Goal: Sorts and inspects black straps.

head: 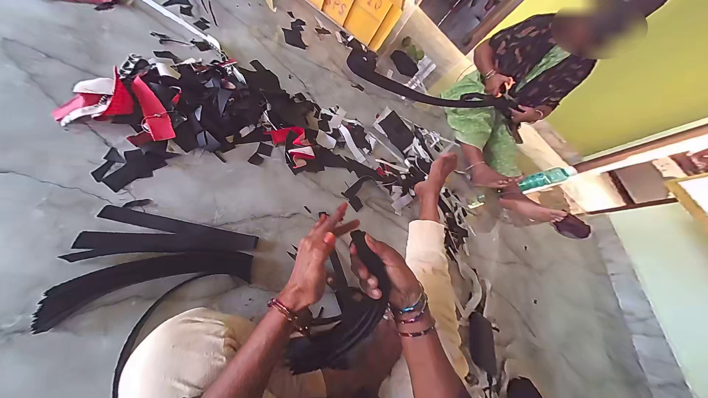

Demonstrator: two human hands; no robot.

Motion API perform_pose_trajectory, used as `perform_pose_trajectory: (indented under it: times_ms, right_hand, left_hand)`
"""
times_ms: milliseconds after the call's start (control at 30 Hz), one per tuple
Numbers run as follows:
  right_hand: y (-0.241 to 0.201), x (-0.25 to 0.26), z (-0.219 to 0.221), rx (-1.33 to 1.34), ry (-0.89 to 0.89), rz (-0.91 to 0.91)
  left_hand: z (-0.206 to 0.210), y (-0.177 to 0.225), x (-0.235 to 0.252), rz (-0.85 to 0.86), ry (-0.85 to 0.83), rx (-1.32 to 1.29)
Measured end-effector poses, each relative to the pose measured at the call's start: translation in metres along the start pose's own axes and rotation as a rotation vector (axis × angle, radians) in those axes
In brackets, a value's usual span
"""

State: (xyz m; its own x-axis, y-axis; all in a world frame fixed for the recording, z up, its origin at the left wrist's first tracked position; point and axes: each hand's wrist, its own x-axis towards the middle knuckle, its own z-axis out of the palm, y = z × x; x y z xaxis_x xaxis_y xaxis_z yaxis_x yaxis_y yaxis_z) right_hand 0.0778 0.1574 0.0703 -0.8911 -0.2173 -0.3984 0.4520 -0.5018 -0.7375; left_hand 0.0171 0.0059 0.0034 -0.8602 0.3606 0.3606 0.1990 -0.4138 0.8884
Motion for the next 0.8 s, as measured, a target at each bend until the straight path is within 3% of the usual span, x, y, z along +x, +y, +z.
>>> perform_pose_trajectory:
  times_ms: [67, 233, 367, 500, 667, 800]
  right_hand:
    - [0.0, -0.003, -0.002, 0.015, -0.008, 0.002]
    - [0.001, -0.003, -0.009, 0.078, -0.12, 0.018]
    - [0.004, -0.004, -0.012, 0.129, -0.155, 0.015]
    - [0.003, 0.001, -0.012, 0.116, -0.183, 0.012]
    - [0.003, 0.0, -0.01, 0.107, -0.195, -0.008]
    - [0.0, 0.003, -0.011, 0.117, -0.234, -0.013]
  left_hand:
    - [-0.005, 0.002, 0.002, -0.012, 0.059, -0.074]
    - [-0.001, 0.003, 0.0, -0.023, -0.025, -0.156]
    - [-0.006, 0.002, 0.003, -0.003, 0.054, -0.264]
    - [0.001, 0.004, -0.001, 0.002, -0.029, -0.182]
    - [-0.005, 0.004, 0.002, -0.028, 0.093, -0.259]
    - [0.0, 0.006, -0.002, 0.027, -0.012, -0.057]
